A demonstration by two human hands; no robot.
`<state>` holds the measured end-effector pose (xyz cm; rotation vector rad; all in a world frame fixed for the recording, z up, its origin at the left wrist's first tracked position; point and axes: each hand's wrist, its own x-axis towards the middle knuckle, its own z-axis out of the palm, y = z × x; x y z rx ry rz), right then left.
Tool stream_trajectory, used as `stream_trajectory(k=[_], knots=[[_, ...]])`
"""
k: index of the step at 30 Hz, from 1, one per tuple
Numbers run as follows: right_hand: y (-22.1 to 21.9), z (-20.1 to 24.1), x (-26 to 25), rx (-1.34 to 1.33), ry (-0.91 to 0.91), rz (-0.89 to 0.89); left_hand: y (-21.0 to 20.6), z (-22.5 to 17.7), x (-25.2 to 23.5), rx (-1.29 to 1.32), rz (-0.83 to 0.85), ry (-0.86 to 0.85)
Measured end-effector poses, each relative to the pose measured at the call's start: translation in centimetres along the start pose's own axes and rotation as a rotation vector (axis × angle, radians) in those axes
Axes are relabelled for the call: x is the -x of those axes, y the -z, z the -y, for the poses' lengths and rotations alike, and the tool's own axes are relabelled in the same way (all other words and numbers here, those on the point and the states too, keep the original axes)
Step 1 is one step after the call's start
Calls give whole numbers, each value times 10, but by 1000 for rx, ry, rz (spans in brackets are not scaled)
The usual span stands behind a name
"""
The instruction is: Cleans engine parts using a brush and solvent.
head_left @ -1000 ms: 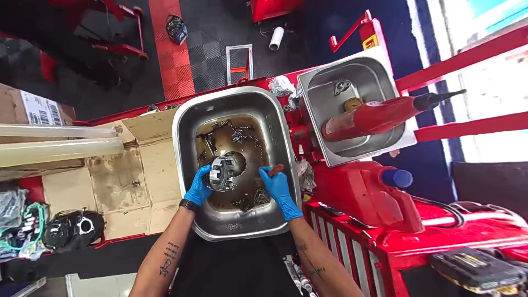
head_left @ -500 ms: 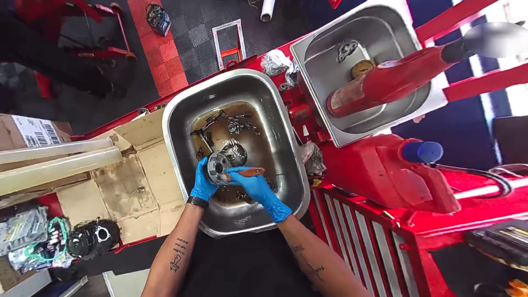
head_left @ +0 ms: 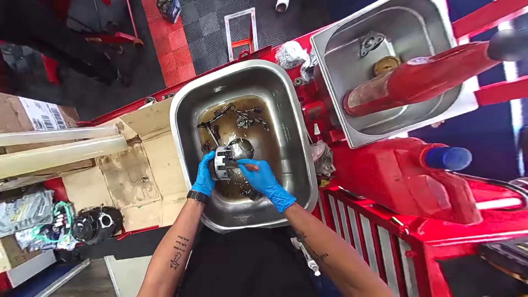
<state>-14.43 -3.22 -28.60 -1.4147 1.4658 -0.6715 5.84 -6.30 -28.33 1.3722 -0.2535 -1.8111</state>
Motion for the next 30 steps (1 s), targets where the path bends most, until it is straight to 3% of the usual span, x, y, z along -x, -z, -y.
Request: stream_trajectory(k=[4, 6, 9, 12, 17, 21, 23, 27, 30], knots=[[40, -52, 4, 278, 7, -133, 7, 4, 6, 0, -47, -84], [43, -40, 5, 135, -35, -97, 8, 7, 6, -14, -29, -123], [11, 1, 7, -185, 23, 16, 7, 14, 8, -53, -5, -140], [-1, -11, 8, 17, 183, 75, 8, 15, 11, -173, 9, -119], [1, -11, 3, -99, 259, 139, 6, 15, 21, -116, -18, -27], [42, -62, -13, 272, 179, -177, 9, 10, 26, -36, -31, 56], [46, -70, -2, 290, 127, -66, 10, 10, 26, 27, -51, 96], [12, -19, 19, -209, 141, 100, 13, 14, 24, 57, -26, 158], [-3, -12, 12, -84, 266, 107, 16, 18, 26, -7, 42, 126]])
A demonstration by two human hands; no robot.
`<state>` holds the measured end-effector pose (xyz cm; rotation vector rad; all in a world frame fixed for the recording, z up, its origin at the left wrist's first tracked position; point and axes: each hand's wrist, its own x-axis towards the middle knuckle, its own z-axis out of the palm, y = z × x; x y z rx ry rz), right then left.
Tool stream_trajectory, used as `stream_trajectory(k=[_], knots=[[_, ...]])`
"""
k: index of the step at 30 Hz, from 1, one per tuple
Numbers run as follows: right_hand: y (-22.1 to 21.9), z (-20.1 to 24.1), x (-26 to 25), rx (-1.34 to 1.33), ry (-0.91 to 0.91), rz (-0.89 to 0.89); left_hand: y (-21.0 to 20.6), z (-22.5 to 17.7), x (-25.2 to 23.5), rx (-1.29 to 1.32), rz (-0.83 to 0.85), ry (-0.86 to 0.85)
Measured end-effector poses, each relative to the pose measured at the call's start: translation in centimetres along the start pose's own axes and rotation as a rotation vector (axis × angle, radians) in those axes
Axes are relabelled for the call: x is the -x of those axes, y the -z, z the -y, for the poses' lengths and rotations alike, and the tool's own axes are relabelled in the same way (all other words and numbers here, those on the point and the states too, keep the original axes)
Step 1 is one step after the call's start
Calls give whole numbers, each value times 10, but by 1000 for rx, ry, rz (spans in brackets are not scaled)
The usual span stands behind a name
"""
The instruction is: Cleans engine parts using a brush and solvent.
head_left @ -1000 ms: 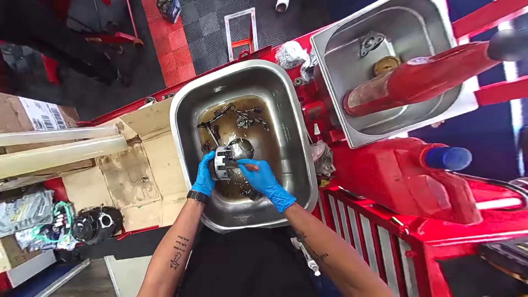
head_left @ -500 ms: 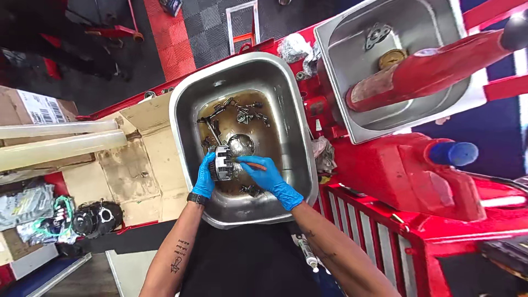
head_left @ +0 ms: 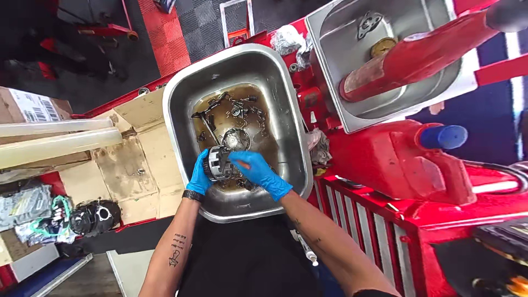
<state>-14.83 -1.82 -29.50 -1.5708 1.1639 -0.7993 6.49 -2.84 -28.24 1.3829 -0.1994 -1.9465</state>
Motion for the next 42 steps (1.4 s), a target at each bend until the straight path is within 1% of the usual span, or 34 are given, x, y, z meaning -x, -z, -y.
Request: stream_trajectory(k=[1, 2, 4, 5, 6, 7, 9, 10, 11, 13, 14, 15, 17, 18, 19, 20, 21, 22, 23, 25, 27, 28, 30, 31, 32, 33, 34, 36, 37, 38, 39, 41, 42], knots=[[3, -1, -4, 32, 15, -32, 0, -1, 0, 0, 8, -10], [7, -1, -6, 41, 43, -17, -1, -3, 0, 7, 3, -14], [7, -1, 1, 73, 122, 152, -4, -4, 3, 10, -24, 4], [10, -5, 3, 132, 148, 190, -6, -5, 2, 8, -30, 14], [14, -10, 2, 173, 153, 164, -7, -6, 1, 9, -44, 21], [17, -12, -1, 160, 151, 124, -8, -6, -1, 16, -64, 29], [9, -6, 0, 69, 164, 195, -7, -1, 1, 25, -104, 47], [7, -6, 3, 92, 160, 228, -8, 3, 3, 26, -101, 61], [13, -12, 2, 169, 136, 196, -11, 4, 2, 35, -97, 66], [34, -37, -2, 354, 13, 29, -11, 5, 3, 78, -102, 55], [42, -49, 0, 406, -72, -8, -9, 8, 7, 99, -111, 54], [47, -57, 4, 422, -145, 20, -8, 9, 10, 114, -106, 49], [50, -49, 15, 316, -249, 144, -7, 8, 14, 139, -69, 49], [46, -34, 18, 171, -266, 130, -6, 6, 15, 156, -35, 58], [39, -18, 19, -33, -272, 90, -4, 5, 16, 167, -11, 70], [28, -2, 18, -255, -262, 72, -1, 8, 19, 169, 5, 82], [17, 5, 15, -386, -224, 79, 2, 10, 19, 156, 24, 92], [10, 2, 7, -387, -171, 76, 2, 11, 17, 118, 45, 98], [8, -6, -1, -310, -132, 44, 1, 11, 15, 66, 50, 106], [15, -12, -11, -251, -117, 17, -5, 8, 12, -3, 5, 134], [13, -10, -6, -275, -75, 140, -7, 9, 11, 5, -54, 126], [9, -13, 0, -226, -61, 170, -6, 11, 11, 14, -66, 118], [11, -21, -1, -149, -52, 118, -6, 11, 7, 32, -90, 126], [10, -19, -3, -169, -47, 115, -6, 10, 4, 49, -107, 143], [4, -16, 1, -191, -30, 158, -5, 12, 7, 52, -130, 165], [1, -15, 6, -134, -14, 190, -5, 13, 9, 33, -145, 178], [6, -20, 6, -4, 2, 170, -6, 13, 7, 10, -144, 179], [28, -44, -2, 272, 0, 40, -6, 11, 8, 33, -113, 166], [37, -54, -3, 313, -10, 21, -4, 11, 13, 61, -99, 155], [42, -56, -4, 284, -11, 42, -4, 9, 16, 83, -72, 134], [45, -48, -2, 192, -4, 77, -4, 8, 17, 105, -43, 119], [40, -18, 1, -86, 35, 164, -3, 9, 19, 143, 4, 105], [32, -6, 1, -177, 64, 210, -1, 10, 19, 149, 23, 105]])
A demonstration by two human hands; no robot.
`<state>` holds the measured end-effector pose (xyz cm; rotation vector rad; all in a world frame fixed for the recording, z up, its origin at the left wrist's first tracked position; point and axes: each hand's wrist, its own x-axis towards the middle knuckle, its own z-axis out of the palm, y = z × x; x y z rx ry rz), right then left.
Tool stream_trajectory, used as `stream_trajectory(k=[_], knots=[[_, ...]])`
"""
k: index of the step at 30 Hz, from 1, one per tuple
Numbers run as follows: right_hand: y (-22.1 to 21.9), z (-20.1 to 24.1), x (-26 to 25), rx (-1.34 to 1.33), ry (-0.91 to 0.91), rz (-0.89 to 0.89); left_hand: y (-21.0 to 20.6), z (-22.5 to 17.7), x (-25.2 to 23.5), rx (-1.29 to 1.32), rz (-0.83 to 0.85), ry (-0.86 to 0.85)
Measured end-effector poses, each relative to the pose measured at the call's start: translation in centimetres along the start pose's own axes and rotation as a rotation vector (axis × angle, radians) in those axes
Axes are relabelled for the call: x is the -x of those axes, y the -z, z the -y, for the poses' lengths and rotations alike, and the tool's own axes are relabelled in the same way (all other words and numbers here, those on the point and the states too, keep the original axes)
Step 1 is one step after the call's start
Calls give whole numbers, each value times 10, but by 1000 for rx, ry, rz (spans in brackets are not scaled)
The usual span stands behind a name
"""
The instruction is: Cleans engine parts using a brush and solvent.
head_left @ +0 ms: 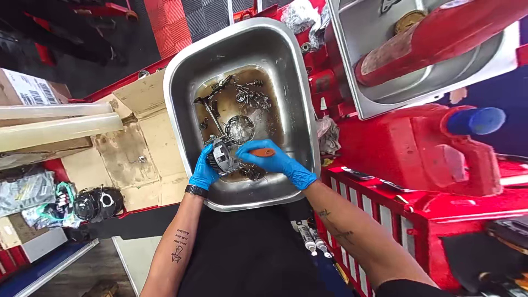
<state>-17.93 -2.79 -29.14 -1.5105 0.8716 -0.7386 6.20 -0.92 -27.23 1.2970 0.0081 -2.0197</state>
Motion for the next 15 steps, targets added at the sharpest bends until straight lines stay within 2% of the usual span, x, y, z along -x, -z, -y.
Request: stream_trajectory(k=[2, 4, 5, 7, 10, 13, 15], knots=[[-10, -2, -5, 135, 31, 15, -1, 1, -2, -43, -1, 1], [-5, -12, -6, 274, 13, -66, -6, 1, -2, -93, -70, 44], [-3, -14, -8, 210, 25, -81, -10, -2, -3, -102, -89, 72], [-16, -13, -2, 36, 43, 17, -11, 1, 1, -119, -112, 133], [-12, -22, -8, 62, 30, -18, -8, 4, 0, -147, -138, 195], [-20, -17, -4, 9, 36, 70, -3, 7, 1, -127, -127, 206], [-16, -22, -3, 73, 7, 16, -5, 8, 0, -120, -129, 204]])
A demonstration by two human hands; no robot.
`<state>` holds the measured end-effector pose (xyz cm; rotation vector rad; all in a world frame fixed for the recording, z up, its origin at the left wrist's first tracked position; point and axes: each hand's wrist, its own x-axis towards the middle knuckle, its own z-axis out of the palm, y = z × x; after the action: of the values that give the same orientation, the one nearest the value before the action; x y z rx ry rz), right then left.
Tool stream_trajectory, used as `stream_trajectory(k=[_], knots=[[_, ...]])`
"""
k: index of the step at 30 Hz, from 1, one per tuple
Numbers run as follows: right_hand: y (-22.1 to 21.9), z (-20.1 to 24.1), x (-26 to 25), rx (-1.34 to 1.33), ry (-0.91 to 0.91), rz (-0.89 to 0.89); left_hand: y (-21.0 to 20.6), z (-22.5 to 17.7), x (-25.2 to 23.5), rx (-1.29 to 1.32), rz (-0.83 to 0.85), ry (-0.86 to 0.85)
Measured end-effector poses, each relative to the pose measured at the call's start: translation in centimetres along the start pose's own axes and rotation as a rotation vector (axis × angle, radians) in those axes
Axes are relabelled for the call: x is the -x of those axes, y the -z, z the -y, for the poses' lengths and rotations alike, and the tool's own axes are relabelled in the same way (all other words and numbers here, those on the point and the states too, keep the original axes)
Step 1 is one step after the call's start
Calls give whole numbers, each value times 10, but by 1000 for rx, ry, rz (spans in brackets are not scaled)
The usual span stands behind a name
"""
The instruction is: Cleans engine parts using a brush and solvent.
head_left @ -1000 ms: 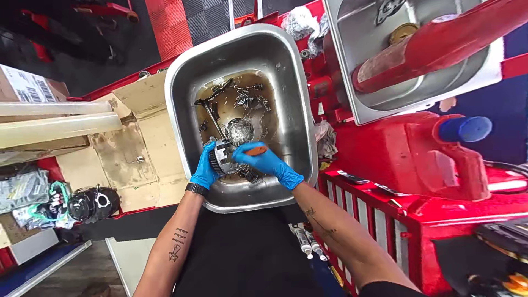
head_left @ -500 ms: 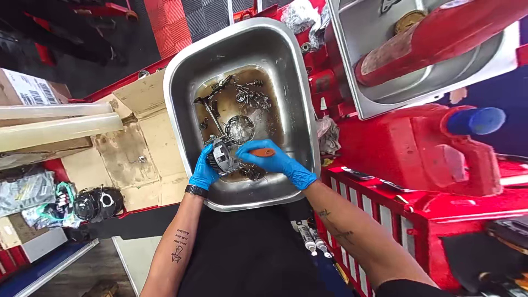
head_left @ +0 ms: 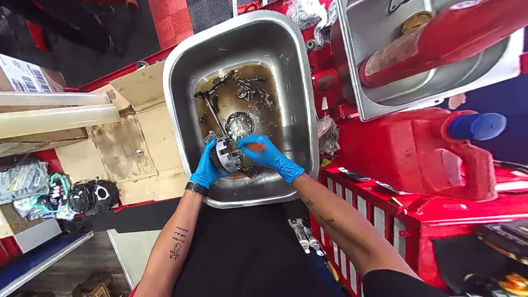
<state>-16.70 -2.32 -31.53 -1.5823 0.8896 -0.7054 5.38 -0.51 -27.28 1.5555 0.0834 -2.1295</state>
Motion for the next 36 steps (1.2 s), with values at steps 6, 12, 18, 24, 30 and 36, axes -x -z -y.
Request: stream_trajectory(k=[6, 12, 18, 24, 30, 36], knots=[[15, -3, 3, 287, -42, -101, 2, -1, 1, 31, 17, -74], [32, 19, 17, 144, -136, 47, 8, 3, -1, 102, 61, -294], [0, 25, -14, 14, 23, 12, 18, -1, 10, -7, 131, -182], [16, -1, 6, 235, -136, -200, 15, 1, 4, 24, 46, -178], [29, -2, 12, 560, -545, -227, 23, -1, 13, 127, -73, -216], [-13, 42, 7, -286, -137, -74, 24, -4, 8, 153, -1, -214]])
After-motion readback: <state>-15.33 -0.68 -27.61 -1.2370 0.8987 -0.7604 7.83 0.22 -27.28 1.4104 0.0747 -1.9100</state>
